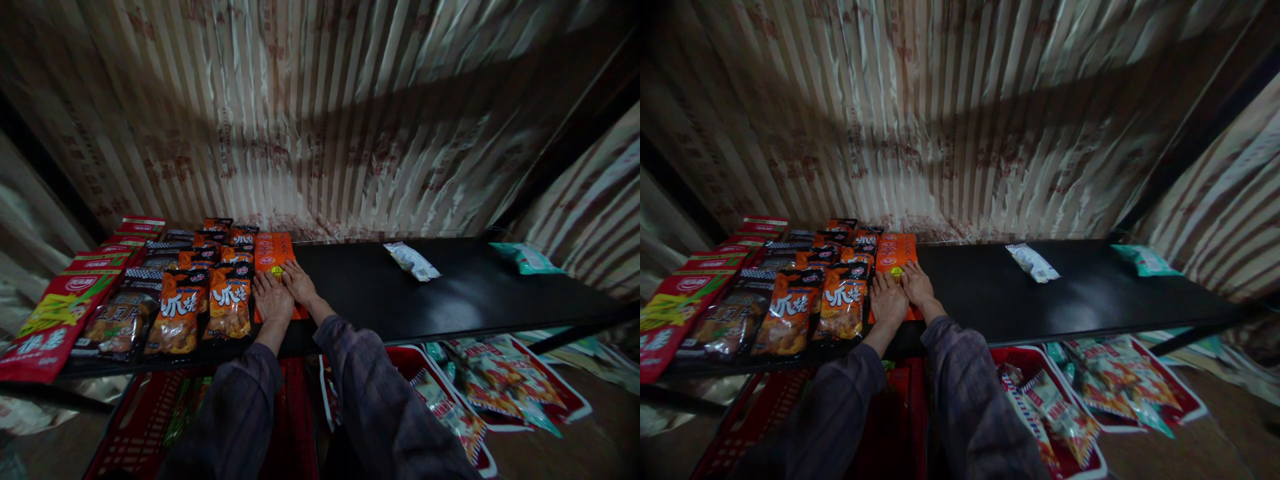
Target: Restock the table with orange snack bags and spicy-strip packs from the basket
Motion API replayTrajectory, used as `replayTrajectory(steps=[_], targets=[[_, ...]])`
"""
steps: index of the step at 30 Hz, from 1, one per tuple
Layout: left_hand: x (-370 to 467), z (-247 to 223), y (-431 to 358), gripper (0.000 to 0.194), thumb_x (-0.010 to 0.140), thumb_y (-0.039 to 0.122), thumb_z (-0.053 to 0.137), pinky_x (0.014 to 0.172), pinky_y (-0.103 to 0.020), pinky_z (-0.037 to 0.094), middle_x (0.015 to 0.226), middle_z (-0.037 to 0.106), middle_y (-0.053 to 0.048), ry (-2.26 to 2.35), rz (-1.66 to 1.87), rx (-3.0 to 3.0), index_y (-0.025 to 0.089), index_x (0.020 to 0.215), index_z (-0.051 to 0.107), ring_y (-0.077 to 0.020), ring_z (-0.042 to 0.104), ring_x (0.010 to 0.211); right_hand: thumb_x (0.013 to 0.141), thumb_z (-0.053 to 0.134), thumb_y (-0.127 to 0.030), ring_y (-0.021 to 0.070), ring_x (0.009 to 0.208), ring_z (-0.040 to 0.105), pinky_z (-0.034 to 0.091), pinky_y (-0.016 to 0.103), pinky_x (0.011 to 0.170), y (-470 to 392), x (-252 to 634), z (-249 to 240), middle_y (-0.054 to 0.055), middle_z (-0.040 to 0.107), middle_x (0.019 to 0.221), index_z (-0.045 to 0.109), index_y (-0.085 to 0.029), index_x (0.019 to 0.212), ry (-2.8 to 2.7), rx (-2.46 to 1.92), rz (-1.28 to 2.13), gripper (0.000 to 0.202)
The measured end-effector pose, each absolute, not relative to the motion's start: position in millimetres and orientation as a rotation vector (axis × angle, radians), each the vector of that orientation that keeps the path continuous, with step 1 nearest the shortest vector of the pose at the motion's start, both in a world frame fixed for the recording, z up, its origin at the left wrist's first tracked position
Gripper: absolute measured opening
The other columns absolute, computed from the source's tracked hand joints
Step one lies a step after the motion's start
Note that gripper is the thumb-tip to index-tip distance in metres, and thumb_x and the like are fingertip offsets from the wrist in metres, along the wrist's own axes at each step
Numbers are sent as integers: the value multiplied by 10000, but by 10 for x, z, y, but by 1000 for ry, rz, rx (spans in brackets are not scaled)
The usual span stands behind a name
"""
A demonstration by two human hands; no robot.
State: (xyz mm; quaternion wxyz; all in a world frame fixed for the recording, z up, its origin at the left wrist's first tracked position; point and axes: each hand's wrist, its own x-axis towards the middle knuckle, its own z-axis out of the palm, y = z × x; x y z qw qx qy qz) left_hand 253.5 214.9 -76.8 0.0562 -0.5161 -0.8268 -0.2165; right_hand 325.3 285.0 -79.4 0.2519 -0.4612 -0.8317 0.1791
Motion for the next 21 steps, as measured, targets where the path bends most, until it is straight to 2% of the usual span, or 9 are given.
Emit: replayTrajectory(steps=[6, 10, 15, 19, 21], targets=[[2541, -800, 2148, 514, 888, 211, 335, 1058, -461, 319, 1412, 392, -248, -2484, -661, -1553, -19, 1341, 419, -340, 379, 1310, 935, 349, -290, 155, 1412, 190, 158, 358, 1160, 2790, 3254, -771, 82, 413, 1447, 480, -135, 1332, -2082, -1300, 561, 446], [2536, -805, 2129, 516, 880, 212, 333, 1049, -489, 320, 1401, 402, -258, -2422, -668, -1539, -16, 1333, 430, -338, 357, 1324, 943, 310, -374, 182, 1386, 273, 230, 362, 1135, 2638, 3351, -726, 91, 345, 1485, 461, -168, 1351, -1761, -1393, 765, 481], [2595, -658, 2032, 524, 902, 265, 305, 1079, -518, 260, 1424, 390, -227, -2325, -709, -1583, 8, 1340, 431, -342, 324, 1340, 944, 281, -396, 185, 1347, 356, 257, 358, 1123, 2399, 3521, -675, 100, 413, 1443, 522, -155, 1301, -1604, -1391, 866, 493], [2712, -516, 1832, 462, 905, 295, 324, 1113, -492, 209, 1437, 412, -134, -2234, -705, -1743, 134, 1284, 533, -304, 298, 1361, 944, 284, -409, 191, 1314, 410, 290, 368, 1109, 2259, 3614, -627, 96, 481, 1392, 565, -161, 1259, -1632, -1389, 838, 489], [2766, -498, 1687, 449, 887, 283, 371, 1118, -490, 200, 1448, 396, -127, -2247, -690, -1804, 156, 1284, 535, -302, 266, 1377, 944, 288, -408, 184, 1296, 436, 299, 361, 1105, 2188, 3638, -611, 81, 515, 1365, 596, -181, 1224, -1691, -1381, 789, 475]])
